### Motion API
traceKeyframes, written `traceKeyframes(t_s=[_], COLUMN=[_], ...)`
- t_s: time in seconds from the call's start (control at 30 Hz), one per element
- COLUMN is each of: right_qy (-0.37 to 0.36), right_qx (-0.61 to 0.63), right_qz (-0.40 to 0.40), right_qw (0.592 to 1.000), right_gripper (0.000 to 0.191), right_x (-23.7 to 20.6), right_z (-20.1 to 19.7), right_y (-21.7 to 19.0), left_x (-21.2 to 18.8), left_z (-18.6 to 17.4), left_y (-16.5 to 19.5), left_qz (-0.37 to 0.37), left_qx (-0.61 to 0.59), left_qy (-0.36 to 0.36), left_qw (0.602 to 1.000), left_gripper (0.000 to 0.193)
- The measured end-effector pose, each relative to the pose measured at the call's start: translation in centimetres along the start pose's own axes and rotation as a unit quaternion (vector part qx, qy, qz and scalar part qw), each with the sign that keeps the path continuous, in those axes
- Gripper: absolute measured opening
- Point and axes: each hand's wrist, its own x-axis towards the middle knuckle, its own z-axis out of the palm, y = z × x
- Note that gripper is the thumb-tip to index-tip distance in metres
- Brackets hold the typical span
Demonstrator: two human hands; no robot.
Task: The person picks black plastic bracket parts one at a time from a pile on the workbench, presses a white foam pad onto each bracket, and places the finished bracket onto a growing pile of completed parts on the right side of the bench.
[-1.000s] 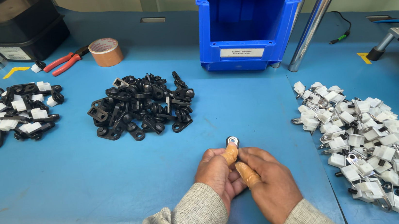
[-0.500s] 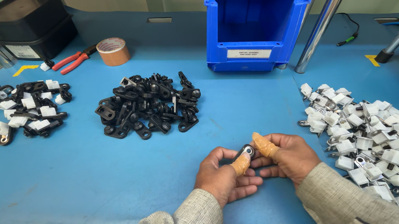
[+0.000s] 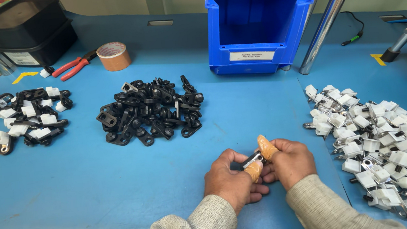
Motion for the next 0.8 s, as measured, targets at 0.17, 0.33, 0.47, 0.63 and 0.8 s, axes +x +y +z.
traceKeyframes(t_s=[0.17,0.33,0.47,0.63,0.8], right_qy=[-0.089,-0.112,-0.021,-0.012,-0.044], right_qx=[0.057,0.009,0.013,0.088,-0.029], right_qz=[0.072,0.035,-0.001,0.049,0.055], right_qw=[0.992,0.993,1.000,0.995,0.997], right_gripper=[0.035,0.020,0.022,0.032,0.021], right_x=[0.9,0.2,-0.6,-0.8,-1.3], right_z=[-1.6,-1.7,0.3,0.1,-0.5], right_y=[-0.1,0.2,0.1,-1.1,-1.2], left_x=[0.4,0.7,0.8,1.2,1.2], left_z=[-0.8,-0.9,-0.2,-0.4,-0.4], left_y=[-0.4,-0.8,-0.8,-0.8,-1.1], left_qz=[-0.003,0.004,0.009,0.003,0.011], left_qx=[-0.055,-0.072,-0.050,-0.058,-0.089], left_qy=[-0.024,-0.039,-0.004,-0.022,-0.025], left_qw=[0.998,0.997,0.999,0.998,0.996], left_gripper=[0.026,0.024,0.024,0.017,0.023])
